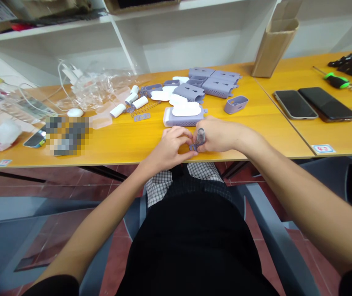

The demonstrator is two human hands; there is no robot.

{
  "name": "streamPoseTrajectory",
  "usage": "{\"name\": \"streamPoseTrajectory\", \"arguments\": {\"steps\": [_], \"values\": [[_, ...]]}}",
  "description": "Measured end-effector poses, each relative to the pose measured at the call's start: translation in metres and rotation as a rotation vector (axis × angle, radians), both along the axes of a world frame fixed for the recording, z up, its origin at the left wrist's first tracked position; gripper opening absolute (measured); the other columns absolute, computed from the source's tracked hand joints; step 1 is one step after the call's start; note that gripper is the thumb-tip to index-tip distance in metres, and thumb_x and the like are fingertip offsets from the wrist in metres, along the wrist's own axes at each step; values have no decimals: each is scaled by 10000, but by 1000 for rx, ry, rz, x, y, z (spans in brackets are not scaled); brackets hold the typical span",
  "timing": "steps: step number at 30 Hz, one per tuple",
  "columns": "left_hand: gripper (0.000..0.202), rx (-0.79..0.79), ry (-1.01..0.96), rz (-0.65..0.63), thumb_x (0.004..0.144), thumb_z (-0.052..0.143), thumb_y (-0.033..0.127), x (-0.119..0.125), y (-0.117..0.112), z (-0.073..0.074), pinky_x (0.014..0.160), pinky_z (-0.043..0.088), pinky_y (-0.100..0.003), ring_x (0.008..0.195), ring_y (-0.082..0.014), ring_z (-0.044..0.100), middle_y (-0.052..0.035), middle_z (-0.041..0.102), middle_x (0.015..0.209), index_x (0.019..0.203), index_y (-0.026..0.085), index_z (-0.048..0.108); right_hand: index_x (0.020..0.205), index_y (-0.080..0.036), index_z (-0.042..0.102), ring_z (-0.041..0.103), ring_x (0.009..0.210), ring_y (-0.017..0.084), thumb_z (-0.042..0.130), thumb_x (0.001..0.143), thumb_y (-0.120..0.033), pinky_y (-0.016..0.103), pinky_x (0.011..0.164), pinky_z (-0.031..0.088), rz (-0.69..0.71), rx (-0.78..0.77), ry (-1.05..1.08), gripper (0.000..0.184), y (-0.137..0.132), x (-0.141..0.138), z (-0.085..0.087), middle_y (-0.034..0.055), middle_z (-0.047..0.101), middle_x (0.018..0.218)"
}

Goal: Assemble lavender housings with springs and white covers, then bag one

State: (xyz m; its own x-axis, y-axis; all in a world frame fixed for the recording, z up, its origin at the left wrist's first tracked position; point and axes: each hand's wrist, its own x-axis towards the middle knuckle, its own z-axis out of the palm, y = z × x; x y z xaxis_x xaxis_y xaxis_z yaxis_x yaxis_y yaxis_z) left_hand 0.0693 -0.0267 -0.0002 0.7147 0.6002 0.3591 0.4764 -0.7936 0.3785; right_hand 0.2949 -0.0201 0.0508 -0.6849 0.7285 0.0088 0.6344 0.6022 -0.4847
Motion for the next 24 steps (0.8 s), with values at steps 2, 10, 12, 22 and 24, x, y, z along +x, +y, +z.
{"name": "streamPoseTrajectory", "arguments": {"steps": [2, 10, 12, 22, 24], "values": [[209, -3, -9, -4, 929, 791, 391, 0, 1, 0, 1081, 382, -468, 1252, -296, 585, -84, 708, 1261, 983, 199, 730, 896, -301, 850, 695, 787, 241, 755, 863, -461, 383, 753, 501, 27, -21, -19, 189, 1, 0, 0, 34, 781, 813], [206, -14, -22, -5, 947, 772, 400, -1, 0, 0, 1087, 388, -463, 1250, -285, 590, -75, 710, 1259, 976, 202, 722, 941, -282, 854, 692, 851, 243, 761, 878, -356, 389, 793, 473, 39, -15, 0, 134, -5, 1, 2, 46, 794, 891], [212, -19, -21, 2, 947, 772, 407, -1, 0, 1, 1082, 390, -461, 1246, -284, 591, -76, 711, 1257, 977, 203, 724, 953, -250, 848, 694, 846, 240, 779, 872, -376, 388, 799, 479, 4, 1, 39, 165, -9, 1, 0, 64, 801, 921], [230, -59, 2, 28, 933, 782, 430, 0, -1, 2, 1073, 391, -453, 1231, -281, 590, -64, 710, 1224, 983, 213, 724, 924, -197, 800, 702, 821, 229, 829, 832, -419, 363, 777, 505, -194, -73, 276, 242, -26, 8, -16, 67, 808, 923], [236, -61, 9, 33, 937, 775, 435, 0, -2, 3, 1068, 393, -450, 1225, -281, 592, -63, 709, 1213, 990, 213, 713, 937, -201, 797, 694, 811, 225, 829, 835, -436, 365, 771, 508, -223, -81, 307, 258, -28, 10, -20, 64, 805, 918]]}}
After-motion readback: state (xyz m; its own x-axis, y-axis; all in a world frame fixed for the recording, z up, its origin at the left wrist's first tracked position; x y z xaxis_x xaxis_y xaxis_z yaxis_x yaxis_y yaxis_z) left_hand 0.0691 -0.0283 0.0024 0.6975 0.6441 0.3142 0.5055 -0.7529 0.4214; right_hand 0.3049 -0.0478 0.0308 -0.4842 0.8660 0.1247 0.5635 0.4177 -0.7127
